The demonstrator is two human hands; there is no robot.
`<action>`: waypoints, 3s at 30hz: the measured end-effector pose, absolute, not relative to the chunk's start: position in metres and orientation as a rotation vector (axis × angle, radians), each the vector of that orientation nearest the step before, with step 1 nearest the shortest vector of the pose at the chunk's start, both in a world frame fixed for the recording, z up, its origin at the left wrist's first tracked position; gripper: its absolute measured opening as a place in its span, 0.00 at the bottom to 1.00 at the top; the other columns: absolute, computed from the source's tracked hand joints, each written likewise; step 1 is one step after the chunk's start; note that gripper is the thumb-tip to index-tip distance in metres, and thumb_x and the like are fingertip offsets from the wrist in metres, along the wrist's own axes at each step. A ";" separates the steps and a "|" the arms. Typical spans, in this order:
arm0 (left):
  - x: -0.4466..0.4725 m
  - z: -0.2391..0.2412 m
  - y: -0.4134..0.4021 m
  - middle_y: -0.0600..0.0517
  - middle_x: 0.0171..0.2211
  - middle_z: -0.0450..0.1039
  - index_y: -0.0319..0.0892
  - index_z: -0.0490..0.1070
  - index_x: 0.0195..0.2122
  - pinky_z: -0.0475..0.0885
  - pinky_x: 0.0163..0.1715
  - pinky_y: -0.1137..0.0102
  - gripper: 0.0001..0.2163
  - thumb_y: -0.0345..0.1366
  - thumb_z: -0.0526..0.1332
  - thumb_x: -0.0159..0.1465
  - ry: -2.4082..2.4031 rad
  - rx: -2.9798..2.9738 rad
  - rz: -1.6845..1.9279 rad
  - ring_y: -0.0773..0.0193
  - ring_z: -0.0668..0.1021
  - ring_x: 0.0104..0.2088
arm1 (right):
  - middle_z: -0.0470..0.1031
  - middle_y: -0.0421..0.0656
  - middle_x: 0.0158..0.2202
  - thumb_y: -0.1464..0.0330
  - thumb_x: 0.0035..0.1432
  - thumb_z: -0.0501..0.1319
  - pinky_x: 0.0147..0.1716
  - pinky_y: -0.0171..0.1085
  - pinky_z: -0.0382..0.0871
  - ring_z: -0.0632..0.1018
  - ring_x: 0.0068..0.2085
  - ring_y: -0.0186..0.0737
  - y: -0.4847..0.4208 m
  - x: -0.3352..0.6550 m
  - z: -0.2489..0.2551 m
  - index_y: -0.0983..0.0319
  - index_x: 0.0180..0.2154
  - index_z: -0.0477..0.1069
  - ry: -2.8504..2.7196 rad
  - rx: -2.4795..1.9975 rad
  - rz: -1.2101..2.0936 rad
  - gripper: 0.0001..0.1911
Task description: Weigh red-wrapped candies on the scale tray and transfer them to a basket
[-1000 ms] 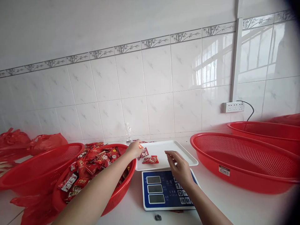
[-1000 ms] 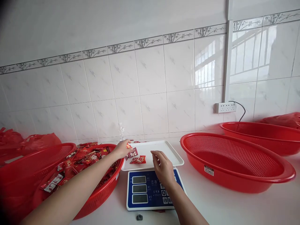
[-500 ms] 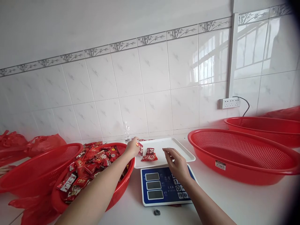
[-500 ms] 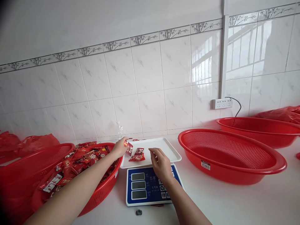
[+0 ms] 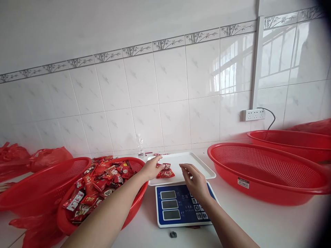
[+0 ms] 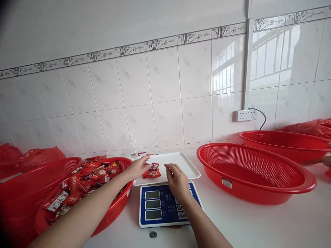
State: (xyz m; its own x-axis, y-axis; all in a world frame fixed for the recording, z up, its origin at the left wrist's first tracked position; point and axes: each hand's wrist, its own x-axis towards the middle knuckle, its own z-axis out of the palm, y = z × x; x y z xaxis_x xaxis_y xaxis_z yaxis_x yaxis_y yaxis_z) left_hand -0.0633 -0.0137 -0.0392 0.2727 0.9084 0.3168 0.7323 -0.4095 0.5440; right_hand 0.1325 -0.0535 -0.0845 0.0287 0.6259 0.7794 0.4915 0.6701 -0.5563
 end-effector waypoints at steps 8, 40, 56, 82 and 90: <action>-0.069 -0.022 -0.019 0.49 0.48 0.70 0.42 0.68 0.45 0.63 0.48 0.73 0.15 0.25 0.50 0.59 1.666 2.290 0.783 0.64 0.71 0.48 | 0.74 0.47 0.38 0.63 0.60 0.49 0.31 0.36 0.70 0.75 0.37 0.39 -0.054 0.133 -0.084 0.60 0.39 0.70 -1.623 -0.933 0.141 0.14; -0.134 -0.039 -0.037 0.46 0.38 0.75 0.41 0.71 0.35 0.68 0.34 0.70 0.09 0.31 0.56 0.53 1.870 2.115 0.180 0.57 0.75 0.37 | 0.74 0.45 0.37 0.64 0.60 0.49 0.30 0.35 0.69 0.75 0.35 0.37 -0.057 0.130 -0.085 0.60 0.38 0.70 -1.653 -0.939 0.103 0.13; -0.135 -0.045 -0.029 0.42 0.38 0.76 0.39 0.74 0.32 0.69 0.34 0.66 0.13 0.29 0.60 0.43 1.814 2.170 -0.191 0.51 0.76 0.36 | 0.74 0.45 0.37 0.64 0.60 0.49 0.30 0.34 0.69 0.75 0.35 0.37 -0.055 0.130 -0.087 0.60 0.38 0.70 -1.662 -0.953 0.108 0.13; -0.139 -0.030 -0.059 0.46 0.54 0.63 0.42 0.61 0.52 0.62 0.51 0.61 0.29 0.39 0.64 0.48 1.421 2.101 -0.495 0.51 0.68 0.51 | 0.76 0.44 0.34 0.65 0.58 0.50 0.30 0.35 0.69 0.76 0.32 0.37 -0.053 0.130 -0.090 0.60 0.39 0.69 -1.661 -0.959 0.092 0.12; -0.154 -0.030 -0.058 0.51 0.48 0.70 0.43 0.64 0.49 0.68 0.44 0.67 0.28 0.39 0.66 0.45 1.226 1.928 -0.323 0.56 0.72 0.47 | 0.76 0.44 0.34 0.66 0.58 0.50 0.29 0.34 0.70 0.77 0.34 0.37 -0.057 0.130 -0.087 0.60 0.39 0.69 -1.655 -0.920 0.104 0.11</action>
